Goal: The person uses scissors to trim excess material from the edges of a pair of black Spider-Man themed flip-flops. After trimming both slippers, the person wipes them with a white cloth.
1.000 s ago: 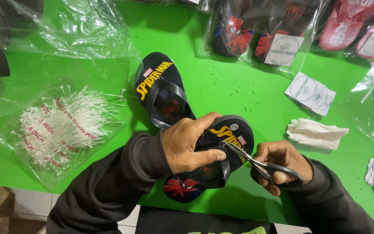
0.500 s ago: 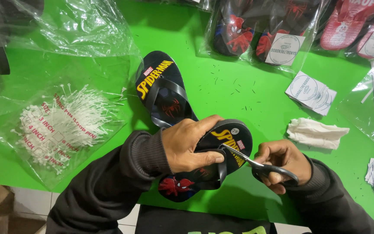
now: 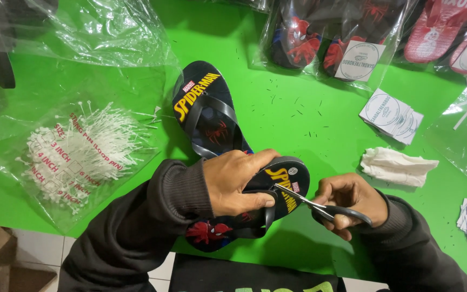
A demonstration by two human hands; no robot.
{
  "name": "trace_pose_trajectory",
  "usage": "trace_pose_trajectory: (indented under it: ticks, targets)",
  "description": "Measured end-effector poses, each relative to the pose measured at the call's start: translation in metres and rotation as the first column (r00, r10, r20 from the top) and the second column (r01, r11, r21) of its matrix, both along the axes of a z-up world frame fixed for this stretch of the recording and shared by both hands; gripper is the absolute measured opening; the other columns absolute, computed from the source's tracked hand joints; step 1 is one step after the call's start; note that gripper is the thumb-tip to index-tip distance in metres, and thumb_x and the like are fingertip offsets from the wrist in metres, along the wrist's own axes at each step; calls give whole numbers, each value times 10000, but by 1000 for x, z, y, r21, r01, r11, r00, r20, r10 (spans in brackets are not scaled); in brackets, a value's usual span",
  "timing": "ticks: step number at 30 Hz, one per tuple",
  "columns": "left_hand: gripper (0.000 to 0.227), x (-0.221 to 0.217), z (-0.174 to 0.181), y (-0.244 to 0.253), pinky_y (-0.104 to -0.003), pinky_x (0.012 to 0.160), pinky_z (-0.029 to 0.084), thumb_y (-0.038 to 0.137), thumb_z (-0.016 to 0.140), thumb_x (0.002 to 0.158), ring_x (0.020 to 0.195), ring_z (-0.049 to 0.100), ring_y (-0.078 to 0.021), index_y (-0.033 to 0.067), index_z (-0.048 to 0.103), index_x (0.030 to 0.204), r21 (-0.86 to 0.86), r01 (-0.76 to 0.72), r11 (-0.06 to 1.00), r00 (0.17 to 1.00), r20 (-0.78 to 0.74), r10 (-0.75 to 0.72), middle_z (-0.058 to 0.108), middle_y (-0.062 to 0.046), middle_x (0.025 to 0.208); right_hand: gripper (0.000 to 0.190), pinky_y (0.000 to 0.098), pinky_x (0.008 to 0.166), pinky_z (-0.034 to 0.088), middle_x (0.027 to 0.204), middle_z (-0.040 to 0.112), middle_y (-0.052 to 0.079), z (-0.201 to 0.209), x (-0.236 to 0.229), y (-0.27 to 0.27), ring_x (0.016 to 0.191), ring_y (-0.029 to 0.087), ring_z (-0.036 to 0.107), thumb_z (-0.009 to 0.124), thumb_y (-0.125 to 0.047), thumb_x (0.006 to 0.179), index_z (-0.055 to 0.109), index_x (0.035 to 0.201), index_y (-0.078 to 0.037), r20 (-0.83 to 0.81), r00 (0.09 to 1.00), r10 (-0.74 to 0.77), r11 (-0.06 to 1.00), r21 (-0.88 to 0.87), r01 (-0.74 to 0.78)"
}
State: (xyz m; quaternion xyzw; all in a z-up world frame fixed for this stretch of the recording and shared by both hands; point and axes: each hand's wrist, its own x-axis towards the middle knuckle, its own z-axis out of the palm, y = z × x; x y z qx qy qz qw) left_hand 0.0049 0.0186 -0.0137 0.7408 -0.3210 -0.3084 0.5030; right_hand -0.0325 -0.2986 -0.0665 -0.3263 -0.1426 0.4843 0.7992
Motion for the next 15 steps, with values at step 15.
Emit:
trace_pose_trajectory:
  ticks: [15]
  targets:
    - [618, 4, 1, 3, -374, 542, 597, 369, 681, 858, 642, 743, -253, 0, 498, 1319, -8, 35, 999, 998, -53, -35, 778, -125, 896, 322, 259, 421, 594, 768, 724, 220, -2, 0, -4, 533, 195, 686, 824, -14, 901, 624, 1099, 143, 26, 1000, -9, 1000, -8, 9]
